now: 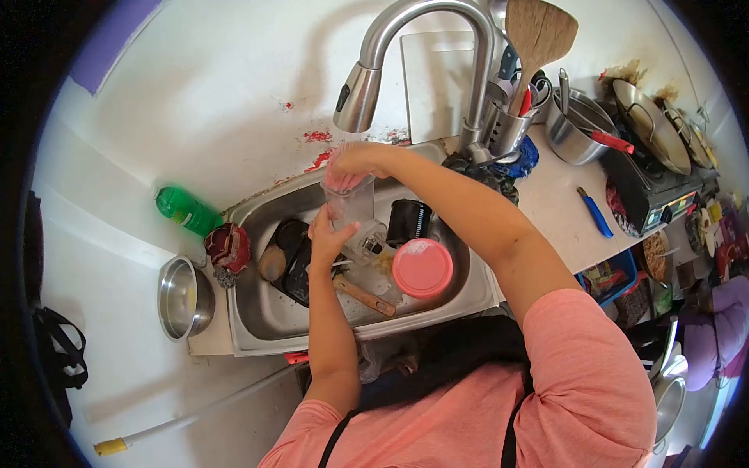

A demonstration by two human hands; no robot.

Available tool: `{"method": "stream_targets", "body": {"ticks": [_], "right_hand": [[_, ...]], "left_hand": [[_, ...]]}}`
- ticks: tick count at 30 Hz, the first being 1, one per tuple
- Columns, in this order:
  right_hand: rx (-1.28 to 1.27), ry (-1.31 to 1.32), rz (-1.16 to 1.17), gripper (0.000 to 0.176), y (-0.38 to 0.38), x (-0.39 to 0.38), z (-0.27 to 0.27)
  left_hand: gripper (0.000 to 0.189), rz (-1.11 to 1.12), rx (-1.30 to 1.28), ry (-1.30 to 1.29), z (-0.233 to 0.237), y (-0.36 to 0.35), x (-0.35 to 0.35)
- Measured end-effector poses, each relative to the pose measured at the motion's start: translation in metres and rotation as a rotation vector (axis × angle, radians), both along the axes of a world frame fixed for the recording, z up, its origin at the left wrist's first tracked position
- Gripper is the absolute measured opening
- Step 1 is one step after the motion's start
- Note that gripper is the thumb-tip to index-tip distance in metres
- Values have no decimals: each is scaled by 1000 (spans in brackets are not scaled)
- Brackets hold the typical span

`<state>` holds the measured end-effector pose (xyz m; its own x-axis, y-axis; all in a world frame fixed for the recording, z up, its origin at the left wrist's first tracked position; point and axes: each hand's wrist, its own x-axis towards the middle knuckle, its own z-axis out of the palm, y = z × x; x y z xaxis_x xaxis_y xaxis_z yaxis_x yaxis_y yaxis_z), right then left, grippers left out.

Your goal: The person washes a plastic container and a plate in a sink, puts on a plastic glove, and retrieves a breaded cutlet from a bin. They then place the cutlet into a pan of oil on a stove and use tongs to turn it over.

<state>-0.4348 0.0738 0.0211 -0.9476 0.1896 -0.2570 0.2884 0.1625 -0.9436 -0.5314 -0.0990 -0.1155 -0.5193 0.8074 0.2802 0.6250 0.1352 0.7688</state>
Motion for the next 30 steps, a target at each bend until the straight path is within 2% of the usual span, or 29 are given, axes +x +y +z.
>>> {"method": "stream_targets", "body": {"ticks": [3,6,9,12,15,16,18,21,24,27,30], "right_hand": [[286,-51,-92,25,0,-10,0],[-114,-51,15,30,-3,-7,-1],[66,-34,-179,33,-6,-8,4],[-161,-31,-2,36,0,-5,3],[117,-79,-10,41,-1,-11,2],[91,-50,59,44,-2,-11,1],[41,11,194,50,-6,-8,3],[307,-224,272,60,-9,-8,18],[501,-192,222,67,-12,-13,10],[141,160,157,72,-23,-3,-8],[562,22,283,66,-18,1,-3]], "left_hand": [[74,25,17,5,-6,2,-2],[75,61,29,29,-12,5,-3],[77,90,58,55,-14,7,-2],[78,156,35,138,-11,6,1],[79,238,16,276,-7,5,6],[79,261,15,327,-6,5,7],[80,273,-21,314,-1,3,8],[81,270,-32,326,0,3,11],[80,292,-54,286,-5,6,7],[79,332,-24,236,-9,7,4],[76,286,-44,171,-4,4,3]]}}
